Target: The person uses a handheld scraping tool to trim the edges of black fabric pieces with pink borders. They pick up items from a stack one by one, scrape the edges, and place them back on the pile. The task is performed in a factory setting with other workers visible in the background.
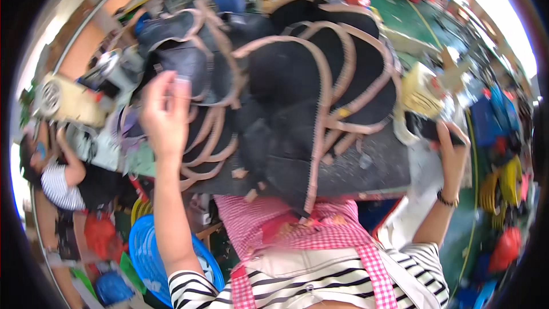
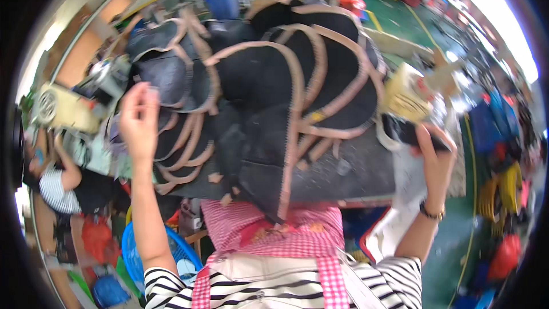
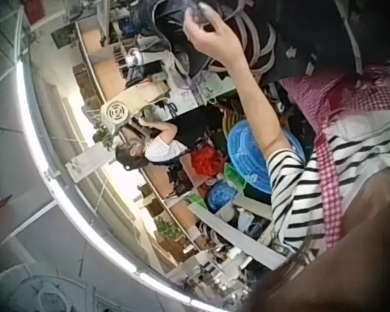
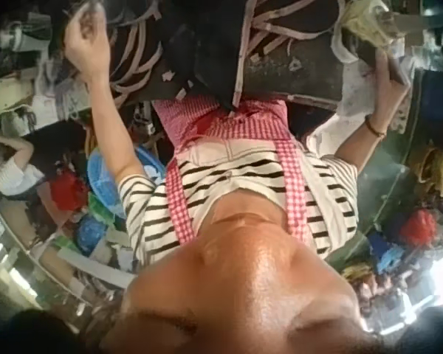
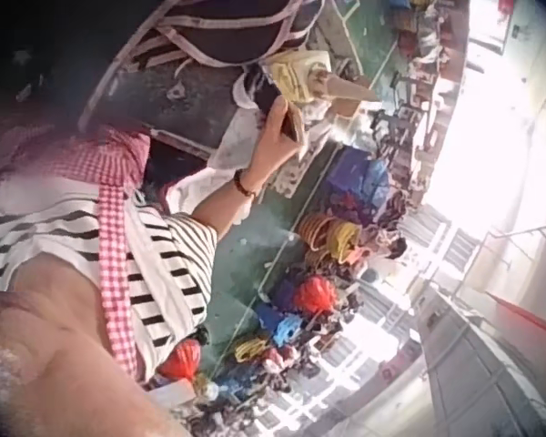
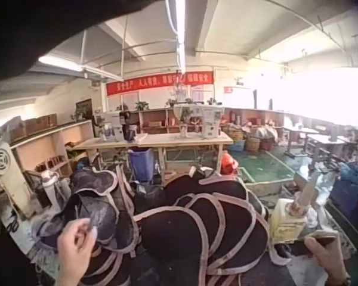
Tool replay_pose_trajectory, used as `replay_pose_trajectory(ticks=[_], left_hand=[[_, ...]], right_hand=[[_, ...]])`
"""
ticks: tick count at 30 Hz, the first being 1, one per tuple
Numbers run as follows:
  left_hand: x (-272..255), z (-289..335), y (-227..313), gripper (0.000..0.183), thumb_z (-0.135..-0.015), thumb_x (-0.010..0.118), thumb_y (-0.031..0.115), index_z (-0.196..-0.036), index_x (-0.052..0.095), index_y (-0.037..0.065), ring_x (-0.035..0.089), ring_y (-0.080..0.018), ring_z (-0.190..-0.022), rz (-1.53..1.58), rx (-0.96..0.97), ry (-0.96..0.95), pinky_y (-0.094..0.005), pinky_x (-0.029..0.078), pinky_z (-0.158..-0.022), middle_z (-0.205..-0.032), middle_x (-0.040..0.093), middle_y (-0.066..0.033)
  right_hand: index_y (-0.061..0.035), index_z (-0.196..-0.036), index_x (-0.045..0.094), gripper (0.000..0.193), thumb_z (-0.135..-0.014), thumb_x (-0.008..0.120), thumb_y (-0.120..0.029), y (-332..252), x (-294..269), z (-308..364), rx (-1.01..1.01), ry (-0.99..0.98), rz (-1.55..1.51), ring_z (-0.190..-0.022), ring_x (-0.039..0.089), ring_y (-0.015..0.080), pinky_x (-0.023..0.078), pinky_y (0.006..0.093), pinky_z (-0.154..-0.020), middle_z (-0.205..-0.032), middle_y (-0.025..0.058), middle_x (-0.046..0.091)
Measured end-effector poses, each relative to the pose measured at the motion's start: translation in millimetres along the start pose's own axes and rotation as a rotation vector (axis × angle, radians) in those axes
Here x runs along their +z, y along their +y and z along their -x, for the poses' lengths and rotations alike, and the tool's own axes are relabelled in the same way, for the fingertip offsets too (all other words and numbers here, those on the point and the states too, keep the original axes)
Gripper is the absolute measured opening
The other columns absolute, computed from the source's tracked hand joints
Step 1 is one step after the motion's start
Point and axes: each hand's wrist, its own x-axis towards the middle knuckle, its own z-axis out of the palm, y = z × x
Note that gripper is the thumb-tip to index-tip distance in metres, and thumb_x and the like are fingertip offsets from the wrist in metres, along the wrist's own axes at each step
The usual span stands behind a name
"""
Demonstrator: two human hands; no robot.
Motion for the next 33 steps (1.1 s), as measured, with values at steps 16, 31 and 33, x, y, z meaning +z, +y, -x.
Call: replay_pose_trajectory(ticks=[16,31,33], left_hand=[[67,-58,75,0.035,-0.086,0.07,0.01,-0.118,0.061,-0.002,0.062,-0.0119,-0.088,0.728,0.13,-1.099,-0.0255,0.05,-0.078,-0.102,0.068,-0.0017],[130,138,51,0.07,-0.06,0.091,0.028,-0.11,0.049,0.003,0.053,-0.0318,-0.101,0.199,-0.126,-0.278,-0.0407,0.044,-0.088,-0.097,0.056,-0.0138],[133,137,58,0.068,-0.063,0.089,0.027,-0.112,0.048,0.003,0.053,-0.0338,-0.098,0.186,-0.226,-0.291,-0.0436,0.042,-0.087,-0.102,0.058,-0.0131]], right_hand=[[-0.0049,-0.095,0.073,0.029,-0.09,0.067,-0.033,56,29,-30,-0.107,-0.113,0.505,-0.069,0.068,0.0337,0.05,0.0386,-0.064,-0.072,0.019,0.067],[0.0005,-0.081,0.066,0.028,-0.096,0.063,-0.023,0,40,32,0.014,-0.11,-0.175,-0.052,0.056,0.0076,0.04,0.0227,-0.042,-0.063,0.0027,0.06],[0.0014,-0.086,0.068,0.019,-0.095,0.064,-0.015,-47,98,50,0.057,-0.099,-0.287,-0.056,0.06,0.0092,0.045,0.023,-0.049,-0.065,0.0032,0.061]])
